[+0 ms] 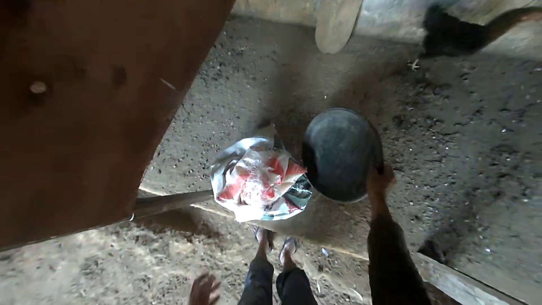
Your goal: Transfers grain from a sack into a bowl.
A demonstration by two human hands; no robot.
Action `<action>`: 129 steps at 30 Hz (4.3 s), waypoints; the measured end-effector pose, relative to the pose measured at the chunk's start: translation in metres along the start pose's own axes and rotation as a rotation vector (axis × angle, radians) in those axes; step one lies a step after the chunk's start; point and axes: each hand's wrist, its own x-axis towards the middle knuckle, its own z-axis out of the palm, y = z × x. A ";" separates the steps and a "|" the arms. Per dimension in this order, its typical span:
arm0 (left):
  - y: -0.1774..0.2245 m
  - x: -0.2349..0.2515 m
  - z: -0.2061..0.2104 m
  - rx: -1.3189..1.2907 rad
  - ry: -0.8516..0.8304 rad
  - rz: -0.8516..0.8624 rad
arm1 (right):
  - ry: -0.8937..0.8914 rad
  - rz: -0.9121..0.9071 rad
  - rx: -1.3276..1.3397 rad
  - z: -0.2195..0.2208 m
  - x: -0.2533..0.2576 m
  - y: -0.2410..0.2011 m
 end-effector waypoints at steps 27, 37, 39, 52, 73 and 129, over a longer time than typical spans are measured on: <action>0.178 0.071 0.085 -0.406 0.038 0.419 | -0.435 -0.041 0.357 0.049 -0.267 0.025; 0.125 0.041 0.069 -0.548 -0.038 0.365 | -0.664 0.092 -0.183 0.174 -0.253 -0.103; 0.132 0.053 0.043 -0.470 -0.082 0.311 | -0.592 -0.014 -0.198 0.150 -0.236 -0.120; 0.264 0.092 0.054 0.406 -0.066 0.410 | -0.590 -0.181 -0.443 0.061 -0.202 -0.136; 0.252 0.096 0.044 0.033 -0.136 0.377 | -0.698 -0.693 -0.391 0.095 -0.230 -0.169; 0.192 0.065 0.106 -0.394 -0.154 0.265 | -1.200 -0.546 -1.023 0.228 -0.146 -0.058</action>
